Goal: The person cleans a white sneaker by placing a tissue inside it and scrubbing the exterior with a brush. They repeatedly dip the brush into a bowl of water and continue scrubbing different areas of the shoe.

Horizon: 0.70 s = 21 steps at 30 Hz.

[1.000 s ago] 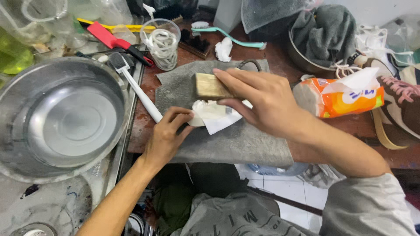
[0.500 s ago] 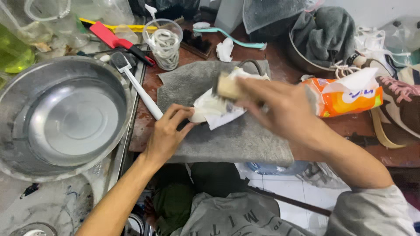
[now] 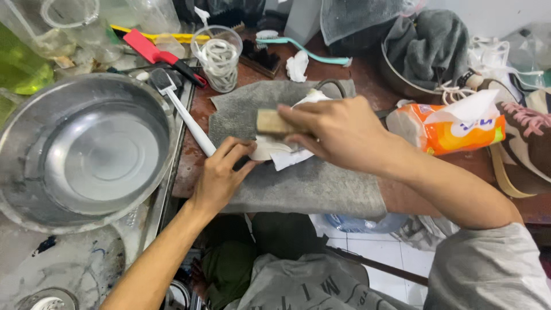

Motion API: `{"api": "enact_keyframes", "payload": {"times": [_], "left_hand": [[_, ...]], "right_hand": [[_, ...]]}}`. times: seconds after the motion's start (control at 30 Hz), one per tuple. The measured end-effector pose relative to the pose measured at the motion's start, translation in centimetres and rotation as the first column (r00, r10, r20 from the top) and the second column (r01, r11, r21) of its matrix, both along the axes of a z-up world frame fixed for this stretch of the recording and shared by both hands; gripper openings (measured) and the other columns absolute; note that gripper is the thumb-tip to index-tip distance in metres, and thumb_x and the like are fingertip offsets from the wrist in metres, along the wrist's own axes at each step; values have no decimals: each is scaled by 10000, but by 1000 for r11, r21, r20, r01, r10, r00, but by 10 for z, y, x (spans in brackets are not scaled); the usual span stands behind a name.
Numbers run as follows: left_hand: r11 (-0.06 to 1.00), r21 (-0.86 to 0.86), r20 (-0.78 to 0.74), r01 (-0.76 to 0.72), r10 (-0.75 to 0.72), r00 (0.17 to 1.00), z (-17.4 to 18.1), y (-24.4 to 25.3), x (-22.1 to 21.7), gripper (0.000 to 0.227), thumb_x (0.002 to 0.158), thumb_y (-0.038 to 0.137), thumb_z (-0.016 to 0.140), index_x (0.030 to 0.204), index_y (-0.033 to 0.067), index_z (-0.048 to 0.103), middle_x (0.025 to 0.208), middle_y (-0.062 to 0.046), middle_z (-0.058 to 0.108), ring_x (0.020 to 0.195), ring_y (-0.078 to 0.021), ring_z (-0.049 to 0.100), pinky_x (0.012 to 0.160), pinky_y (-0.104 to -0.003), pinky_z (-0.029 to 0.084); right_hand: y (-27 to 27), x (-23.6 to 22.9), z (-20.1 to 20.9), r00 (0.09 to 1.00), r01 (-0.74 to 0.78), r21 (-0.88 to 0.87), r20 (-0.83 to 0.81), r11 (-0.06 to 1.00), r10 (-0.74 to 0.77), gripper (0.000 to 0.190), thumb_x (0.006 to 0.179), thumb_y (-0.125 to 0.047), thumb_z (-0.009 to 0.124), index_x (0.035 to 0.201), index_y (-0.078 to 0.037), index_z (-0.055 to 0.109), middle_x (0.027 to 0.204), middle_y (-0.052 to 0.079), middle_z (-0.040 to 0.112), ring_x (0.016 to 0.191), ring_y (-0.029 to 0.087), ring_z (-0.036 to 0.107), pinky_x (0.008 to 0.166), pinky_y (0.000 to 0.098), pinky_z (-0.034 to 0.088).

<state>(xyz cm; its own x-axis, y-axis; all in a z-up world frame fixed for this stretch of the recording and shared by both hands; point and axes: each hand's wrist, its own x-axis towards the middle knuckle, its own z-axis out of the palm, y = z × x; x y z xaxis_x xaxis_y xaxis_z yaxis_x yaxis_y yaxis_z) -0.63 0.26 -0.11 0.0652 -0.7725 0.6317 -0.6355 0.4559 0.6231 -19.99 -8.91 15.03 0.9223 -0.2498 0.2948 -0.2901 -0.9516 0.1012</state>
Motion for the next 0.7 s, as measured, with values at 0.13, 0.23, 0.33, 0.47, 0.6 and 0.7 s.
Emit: {"api": "enact_keyframes", "payload": {"times": [0.13, 0.23, 0.33, 0.47, 0.6, 0.7], "left_hand": [[999, -31, 9, -22, 22, 1000, 1, 0, 1, 209, 744, 40, 766, 908, 80, 642, 888, -43, 629, 883, -274, 684, 752, -362, 573], [1000, -20, -5, -14, 14, 1000, -4, 1, 0, 197, 738, 31, 767, 884, 77, 644, 852, -51, 621, 839, -275, 680, 723, -369, 566], [997, -47, 8, -60, 60, 998, -6, 0, 0, 192, 736, 57, 774, 875, 93, 646, 858, -20, 628, 837, -254, 685, 712, -337, 568], [996, -57, 15, -65, 66, 998, -6, 2, -2, 191, 725, 58, 791, 850, 99, 654, 837, -1, 631, 811, -221, 687, 698, -311, 566], [998, -40, 36, -38, 39, 999, -5, 4, -1, 175, 744, 48, 759, 864, 108, 647, 857, 3, 634, 842, -230, 687, 704, -330, 571], [998, -54, 10, -40, 40, 999, -6, 1, 1, 159, 759, 70, 768, 874, 95, 661, 855, -10, 647, 831, -226, 695, 700, -312, 570]], "right_hand": [[-8, 19, 5, 999, -48, -44, 14, 998, 48, 328, 871, -284, 662, 1116, -70, 695, 895, 149, 716, 765, 264, 708, 572, 328, 553], [-11, 31, 2, 982, -8, 77, -189, 997, 23, 234, 880, -263, 646, 1014, -85, 717, 767, 117, 704, 612, 254, 696, 526, 365, 559], [-27, 45, -16, 990, 10, -62, -140, 998, -18, 241, 838, -374, 662, 977, -181, 706, 827, 33, 682, 699, 272, 690, 504, 444, 546], [-37, 59, -34, 944, 23, 20, -329, 1000, -15, 247, 830, -434, 636, 894, -212, 724, 803, 20, 700, 676, 275, 698, 559, 436, 565], [-43, 73, -40, 905, 32, 114, -425, 993, 19, 289, 861, -439, 617, 931, -182, 728, 770, 40, 700, 678, 273, 697, 619, 422, 573], [-42, 66, 6, 975, 4, 80, -220, 997, 14, 308, 863, -368, 640, 1056, -132, 686, 888, 102, 685, 798, 366, 677, 626, 528, 550]]}}
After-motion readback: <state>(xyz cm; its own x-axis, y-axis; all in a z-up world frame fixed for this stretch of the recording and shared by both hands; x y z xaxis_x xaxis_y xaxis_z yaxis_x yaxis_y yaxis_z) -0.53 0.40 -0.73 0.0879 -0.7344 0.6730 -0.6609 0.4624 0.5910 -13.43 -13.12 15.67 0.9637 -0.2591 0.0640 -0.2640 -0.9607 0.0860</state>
